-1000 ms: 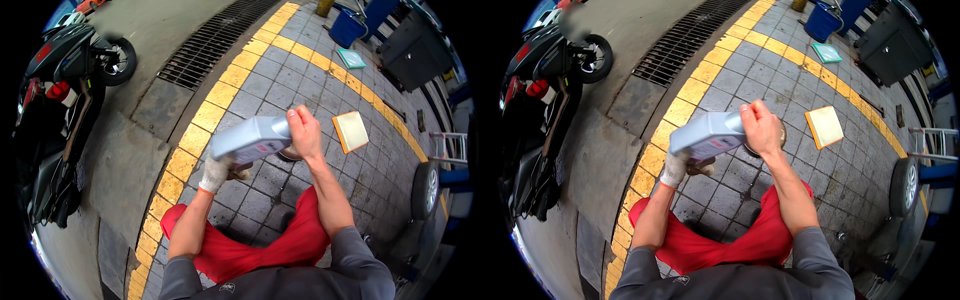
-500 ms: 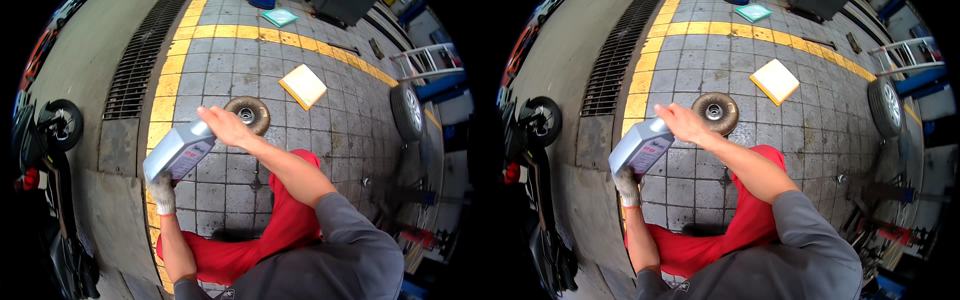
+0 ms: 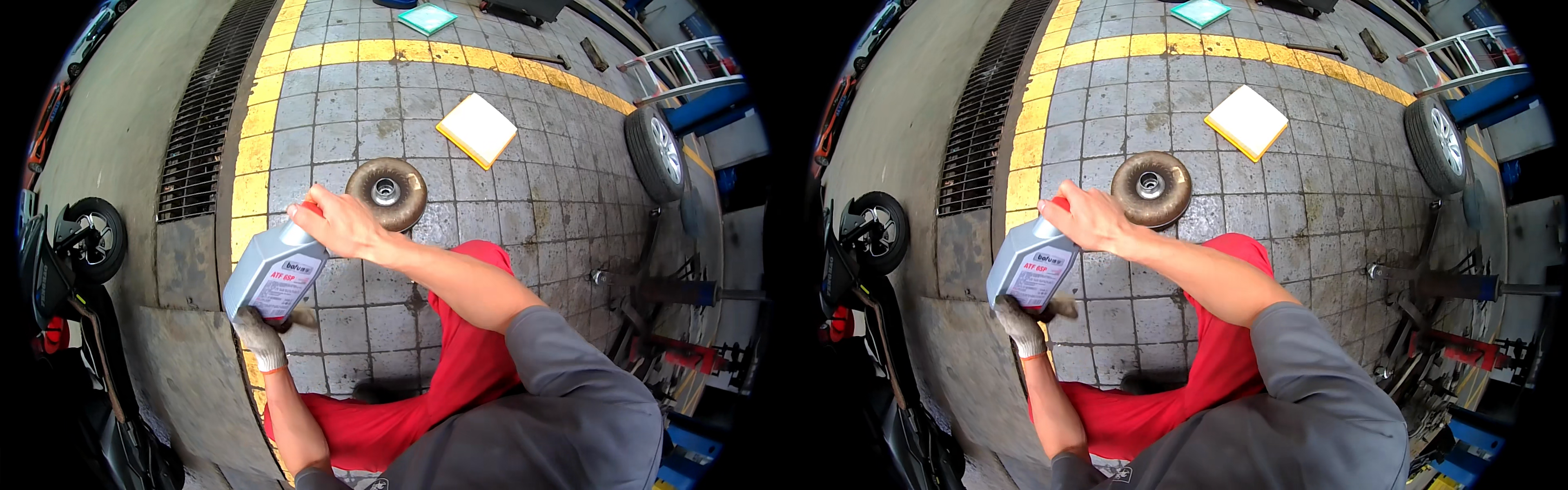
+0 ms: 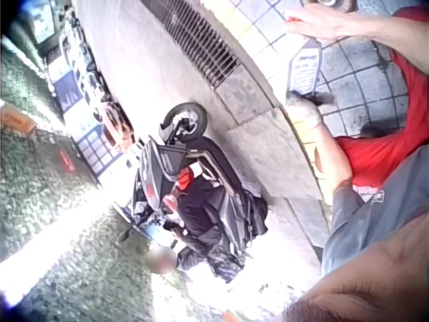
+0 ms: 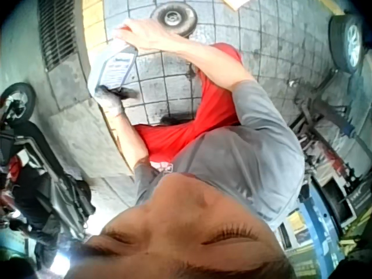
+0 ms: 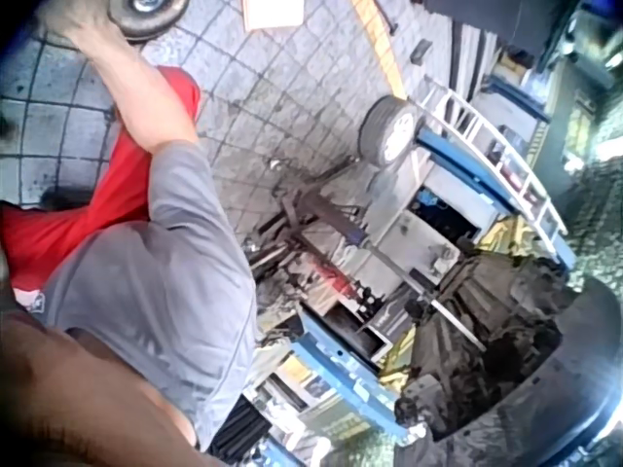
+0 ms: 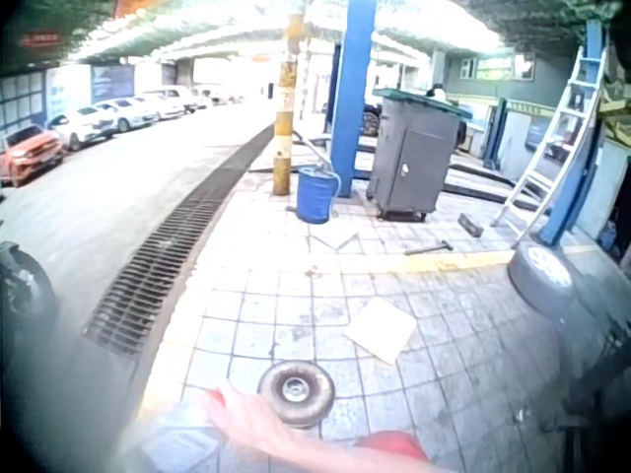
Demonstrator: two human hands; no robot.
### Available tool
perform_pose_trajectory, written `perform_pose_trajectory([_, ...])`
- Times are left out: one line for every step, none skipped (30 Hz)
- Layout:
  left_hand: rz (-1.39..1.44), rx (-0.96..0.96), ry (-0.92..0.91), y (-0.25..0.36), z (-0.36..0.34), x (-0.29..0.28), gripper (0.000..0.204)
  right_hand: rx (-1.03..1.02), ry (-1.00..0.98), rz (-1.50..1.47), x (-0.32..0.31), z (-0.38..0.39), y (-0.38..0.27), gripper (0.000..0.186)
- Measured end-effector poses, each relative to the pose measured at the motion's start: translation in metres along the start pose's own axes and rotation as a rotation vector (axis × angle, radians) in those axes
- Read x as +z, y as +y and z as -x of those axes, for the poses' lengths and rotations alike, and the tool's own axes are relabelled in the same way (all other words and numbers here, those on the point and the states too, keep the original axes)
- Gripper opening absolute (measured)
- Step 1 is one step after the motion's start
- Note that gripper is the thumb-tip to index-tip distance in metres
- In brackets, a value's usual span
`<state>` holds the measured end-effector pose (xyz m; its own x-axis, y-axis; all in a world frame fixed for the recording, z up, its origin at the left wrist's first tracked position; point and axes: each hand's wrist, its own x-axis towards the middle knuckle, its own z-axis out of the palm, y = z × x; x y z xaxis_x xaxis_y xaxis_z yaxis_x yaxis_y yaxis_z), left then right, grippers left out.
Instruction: The person retrieves a bottle of red lubricant and pours it into the center of a turbocharger component resting on the floor. They rotate the turbocharger to distribute the fluid and continue pouring in several stages.
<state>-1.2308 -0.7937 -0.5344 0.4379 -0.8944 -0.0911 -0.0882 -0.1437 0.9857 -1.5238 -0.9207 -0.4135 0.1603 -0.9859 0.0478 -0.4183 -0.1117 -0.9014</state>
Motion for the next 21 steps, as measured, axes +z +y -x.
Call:
perform_pose_trajectory([0.092,-0.085,-0.042,-0.004,0.0,-0.001,0.07,-0.06,0.02,0.033,0.0,0.003,-0.001,0.047])
perform_pose_trajectory([0.178,-0.171,-0.074,-0.003,0.0,-0.001,0.072,-0.122,0.034,0.063,-0.002,0.007,-0.01,0.047])
perform_pose_trajectory([0.278,-0.3,-0.142,0.014,0.006,0.004,0.074,-0.175,0.05,0.092,-0.005,0.012,-0.016,0.046])
perform_pose_trajectory([0.364,-0.385,-0.19,0.027,0.009,0.013,0.076,-0.309,0.127,0.116,-0.007,0.015,-0.018,0.042])
perform_pose_trajectory([0.441,-0.468,-0.229,0.044,0.012,0.019,0.079,-0.376,0.127,0.13,-0.01,0.016,-0.021,0.04])
perform_pose_trajectory([0.506,-0.511,-0.253,0.057,0.012,0.03,0.082,-0.436,0.129,0.15,-0.015,0.018,-0.022,0.038])
perform_pose_trajectory([0.572,-0.555,-0.277,0.062,0.012,0.038,0.086,-0.496,0.129,0.17,-0.019,0.02,-0.023,0.036])
perform_pose_trajectory([0.613,-0.575,-0.33,0.059,0.008,0.038,0.087,-0.508,0.121,0.226,-0.022,0.023,-0.023,0.036])
perform_pose_trajectory([0.585,-0.597,-0.382,0.06,0.005,0.038,0.087,-0.482,0.104,0.233,-0.025,0.024,-0.02,0.036])
perform_pose_trajectory([0.582,-0.586,-0.374,0.057,0.004,0.044,0.087,-0.458,0.083,0.241,-0.028,0.023,-0.017,0.037])
perform_pose_trajectory([0.573,-0.563,-0.355,0.055,0.001,0.042,0.087,-0.444,0.062,0.236,-0.025,0.02,-0.019,0.038])
perform_pose_trajectory([0.568,-0.519,-0.277,0.048,0.0,0.043,0.087,-0.384,0.001,0.227,-0.027,0.017,-0.023,0.036])
perform_pose_trajectory([0.569,-0.475,-0.195,0.041,0.0,0.046,0.087,-0.257,-0.012,0.264,-0.026,0.014,-0.017,0.037])
perform_pose_trajectory([0.559,-0.497,-0.151,0.038,0.002,0.043,0.085,-0.146,-0.035,0.295,-0.017,0.01,-0.007,0.037])
perform_pose_trajectory([0.453,-0.433,-0.1,0.024,0.001,0.03,0.081,-0.063,-0.075,0.301,0.002,0.001,-0.01,0.038])
perform_pose_trajectory([0.323,-0.335,-0.081,0.008,0.01,0.023,0.078,-0.03,-0.124,0.279,0.007,-0.004,-0.008,0.036])
perform_pose_trajectory([0.176,-0.208,-0.062,-0.001,0.012,0.021,0.074,-0.068,-0.085,0.253,0.0,-0.001,-0.017,0.033])
perform_pose_trajectory([0.002,-0.088,-0.016,0.01,0.009,0.006,0.07,-0.12,-0.031,0.155,0.002,-0.002,-0.026,0.031])
perform_pose_trajectory([-0.122,-0.033,0.007,0.015,0.013,0.004,0.067,-0.123,0.011,0.067,0.005,-0.001,-0.021,0.028])
perform_pose_trajectory([-0.148,-0.017,-0.017,0.016,0.013,0.022,0.063,-0.108,0.057,0.035,-0.001,0.0,-0.011,0.026])
perform_pose_trajectory([-0.123,-0.01,-0.057,0.019,0.013,0.043,0.06,-0.097,0.105,0.029,-0.008,0.0,-0.002,0.024])
